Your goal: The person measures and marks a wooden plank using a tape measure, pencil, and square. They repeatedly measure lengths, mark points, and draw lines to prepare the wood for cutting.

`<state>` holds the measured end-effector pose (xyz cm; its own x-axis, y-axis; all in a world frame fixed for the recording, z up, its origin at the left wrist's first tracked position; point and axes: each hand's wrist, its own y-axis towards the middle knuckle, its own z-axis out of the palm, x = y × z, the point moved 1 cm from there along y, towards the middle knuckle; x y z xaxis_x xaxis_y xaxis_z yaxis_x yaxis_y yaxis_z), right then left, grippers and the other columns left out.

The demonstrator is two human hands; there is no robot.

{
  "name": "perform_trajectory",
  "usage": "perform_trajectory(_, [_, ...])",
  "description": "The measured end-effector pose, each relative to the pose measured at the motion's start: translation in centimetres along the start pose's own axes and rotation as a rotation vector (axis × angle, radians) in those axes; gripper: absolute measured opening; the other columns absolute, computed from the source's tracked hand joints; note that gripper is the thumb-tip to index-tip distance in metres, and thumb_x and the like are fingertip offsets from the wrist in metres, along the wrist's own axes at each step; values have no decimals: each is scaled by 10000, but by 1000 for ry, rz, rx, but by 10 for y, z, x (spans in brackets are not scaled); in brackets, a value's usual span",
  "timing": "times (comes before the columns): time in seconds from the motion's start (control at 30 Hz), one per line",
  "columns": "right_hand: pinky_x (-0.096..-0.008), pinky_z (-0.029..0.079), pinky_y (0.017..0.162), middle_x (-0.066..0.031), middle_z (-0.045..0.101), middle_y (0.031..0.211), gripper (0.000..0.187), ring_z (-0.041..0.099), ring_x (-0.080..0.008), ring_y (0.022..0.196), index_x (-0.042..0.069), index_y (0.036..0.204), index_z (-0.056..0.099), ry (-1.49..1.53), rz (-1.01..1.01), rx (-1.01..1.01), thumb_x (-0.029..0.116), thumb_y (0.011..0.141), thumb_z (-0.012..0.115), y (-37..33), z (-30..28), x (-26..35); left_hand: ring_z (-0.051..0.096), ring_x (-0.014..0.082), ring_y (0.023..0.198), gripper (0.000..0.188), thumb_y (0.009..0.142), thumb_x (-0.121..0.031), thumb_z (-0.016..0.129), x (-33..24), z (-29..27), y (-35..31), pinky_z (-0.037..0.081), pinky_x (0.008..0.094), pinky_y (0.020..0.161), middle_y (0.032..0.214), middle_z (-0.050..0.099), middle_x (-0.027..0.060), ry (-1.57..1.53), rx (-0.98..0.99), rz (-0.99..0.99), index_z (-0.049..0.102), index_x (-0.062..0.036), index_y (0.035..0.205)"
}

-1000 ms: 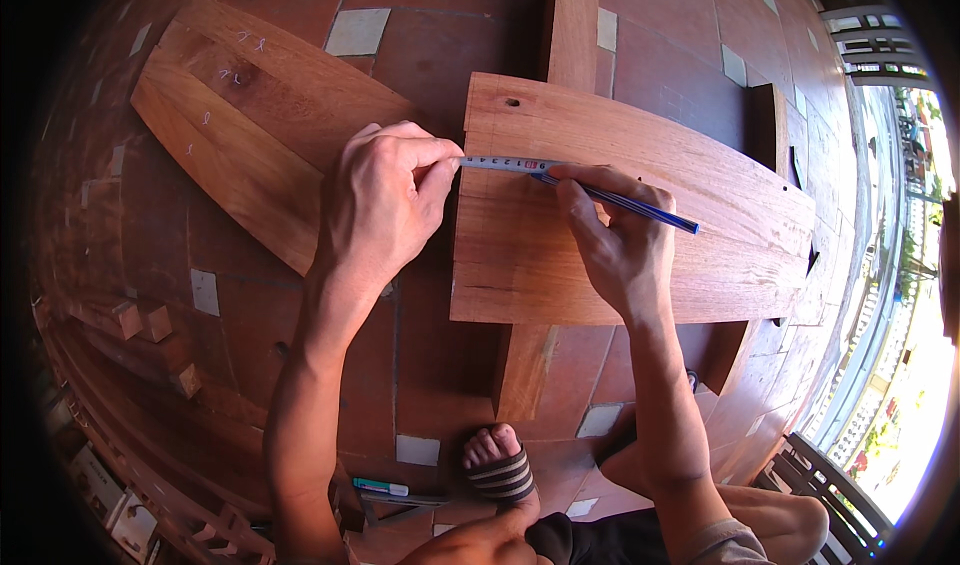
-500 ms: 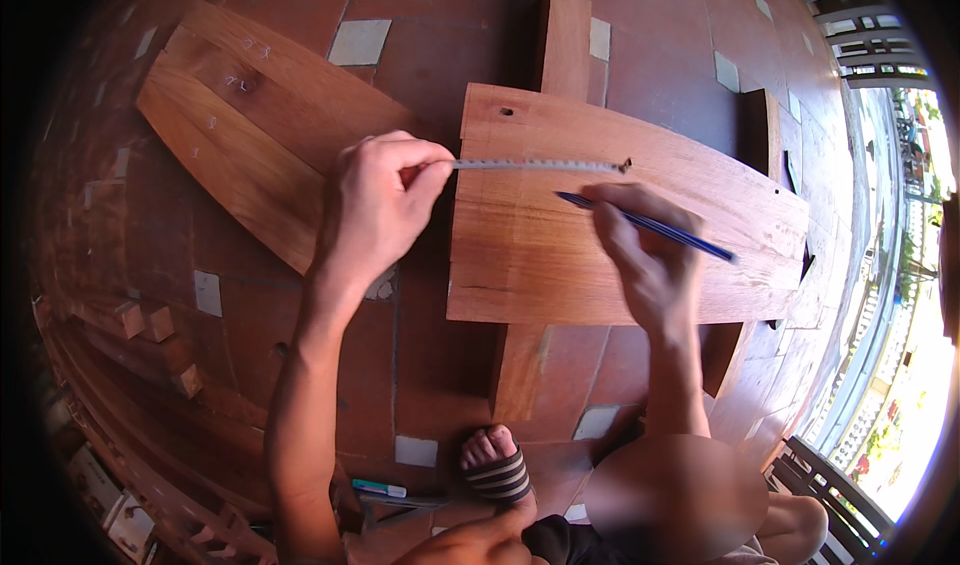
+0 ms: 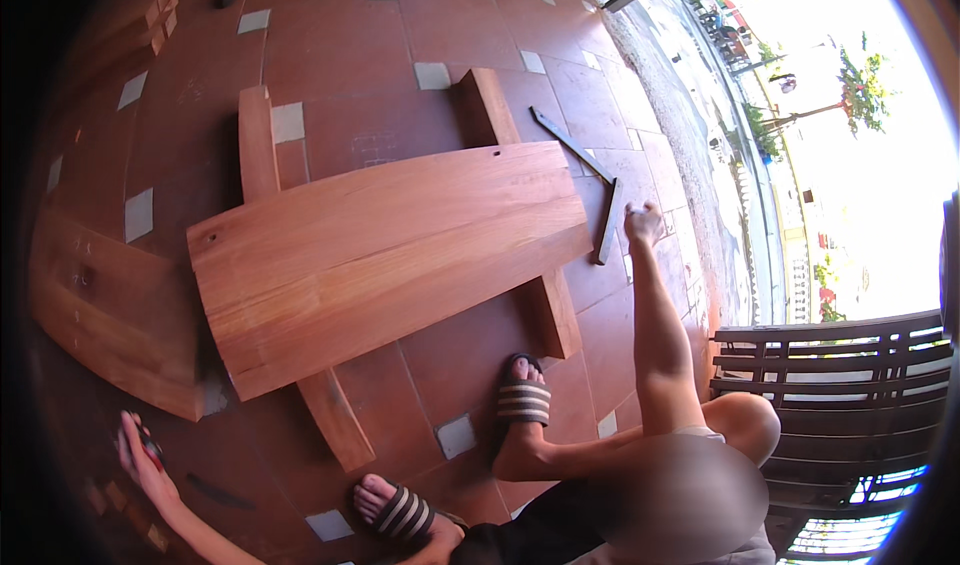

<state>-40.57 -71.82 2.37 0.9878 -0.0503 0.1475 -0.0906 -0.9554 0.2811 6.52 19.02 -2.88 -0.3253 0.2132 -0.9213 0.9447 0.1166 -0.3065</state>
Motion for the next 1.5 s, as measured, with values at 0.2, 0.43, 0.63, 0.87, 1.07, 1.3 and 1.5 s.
perform_trajectory(0.2, [-477,553,1044,-282,741,1279,995,708,-407,1238,-60,1348,696,161,173,379,731,767,859,25,123,-89,458,49,683,251,990,-128,751,81,-36,-50,352,246,525,955,527,-24,403,2,-12,617,-97,1200])
perform_trajectory(0.43, [-440,589,772,-159,734,1055,502,698,-293,890,-48,1185,689,192,-28,572,414,992,690,103,176,-146,594,148,858,153,910,-50,800,123,5,-48,511,339,789,919,599,68,537,31,220,666,-10,972])
perform_trajectory(0.63, [-431,551,865,-146,698,1084,562,662,-267,978,-36,1325,627,537,47,382,454,1053,652,140,104,-84,652,365,962,263,772,-26,871,72,-4,-90,541,468,870,1028,676,141,887,-56,343,757,-19,1009])
perform_trajectory(0.87, [-340,522,1063,-93,656,1256,523,656,-190,1155,-19,1480,563,857,-685,541,261,1064,711,66,-65,113,709,185,994,201,1010,-165,760,-36,76,-135,556,335,811,1098,743,97,336,92,178,759,-9,1135])
perform_trajectory(1.07, [-368,576,963,-111,723,1201,537,688,-193,1085,-44,1432,610,631,-1145,746,31,937,804,-100,-90,295,725,163,994,591,1149,-501,475,-65,161,-187,577,323,869,1155,769,131,-218,681,-192,704,27,1286])
perform_trajectory(1.3, [-408,567,855,-167,747,1034,464,741,-299,936,35,1275,723,537,-1572,757,45,836,871,-284,-105,389,688,87,903,395,1106,-384,651,-47,204,-208,551,257,815,1056,759,61,-335,802,-320,712,-1,1184])
perform_trajectory(1.5, [-431,562,819,-175,743,1018,461,737,-328,893,37,1257,724,497,-1586,765,55,827,890,-297,-85,407,690,63,816,305,1071,-352,716,-32,212,-205,515,214,710,919,768,22,-321,645,-371,751,-52,1025])
